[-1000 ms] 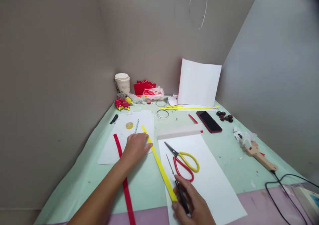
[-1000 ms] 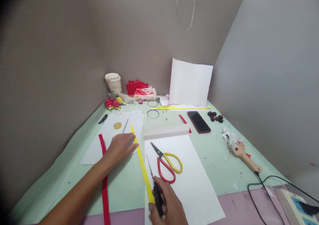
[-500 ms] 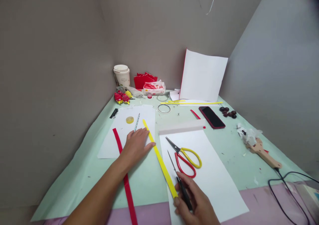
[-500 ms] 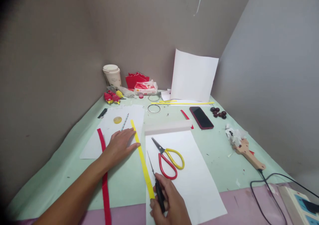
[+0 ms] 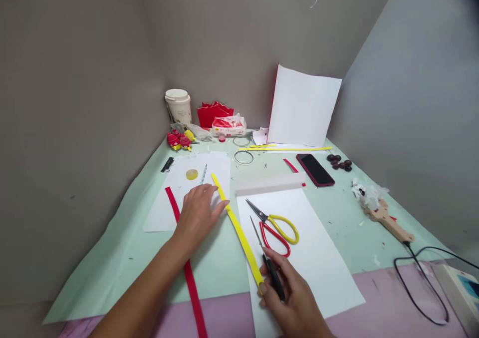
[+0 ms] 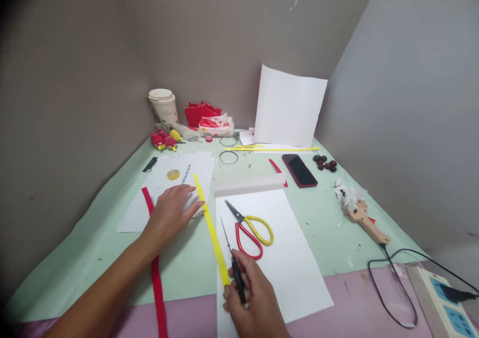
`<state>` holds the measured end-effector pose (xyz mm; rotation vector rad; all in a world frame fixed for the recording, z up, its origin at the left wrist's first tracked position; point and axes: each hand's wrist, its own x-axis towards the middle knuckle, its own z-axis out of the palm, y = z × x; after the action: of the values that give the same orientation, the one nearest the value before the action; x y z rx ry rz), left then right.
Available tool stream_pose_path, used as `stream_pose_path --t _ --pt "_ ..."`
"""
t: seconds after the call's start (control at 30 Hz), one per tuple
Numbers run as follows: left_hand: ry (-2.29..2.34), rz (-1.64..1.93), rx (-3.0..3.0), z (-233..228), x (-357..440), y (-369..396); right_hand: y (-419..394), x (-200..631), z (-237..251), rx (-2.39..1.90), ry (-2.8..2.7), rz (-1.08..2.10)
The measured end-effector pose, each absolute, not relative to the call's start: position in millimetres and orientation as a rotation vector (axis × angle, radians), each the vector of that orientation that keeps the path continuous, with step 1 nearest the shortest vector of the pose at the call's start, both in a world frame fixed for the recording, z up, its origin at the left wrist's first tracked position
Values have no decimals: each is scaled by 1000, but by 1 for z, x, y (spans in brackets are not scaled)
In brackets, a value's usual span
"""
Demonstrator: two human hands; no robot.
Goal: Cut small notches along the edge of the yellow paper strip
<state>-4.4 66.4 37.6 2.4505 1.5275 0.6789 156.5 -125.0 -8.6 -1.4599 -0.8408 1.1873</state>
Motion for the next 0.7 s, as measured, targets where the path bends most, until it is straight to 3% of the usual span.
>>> stream_pose_path --t 0.13,0.33,0.7 --pt "1421 577 1922 56 -4 41 -123 157 -7 -1424 -812 1186" --pt "1054 330 1145 47 7 -2 -123 158 -3 -1409 -806 1161" --pt "953 398 934 31 21 -11 -122 160 2 -1453 -963 1111"
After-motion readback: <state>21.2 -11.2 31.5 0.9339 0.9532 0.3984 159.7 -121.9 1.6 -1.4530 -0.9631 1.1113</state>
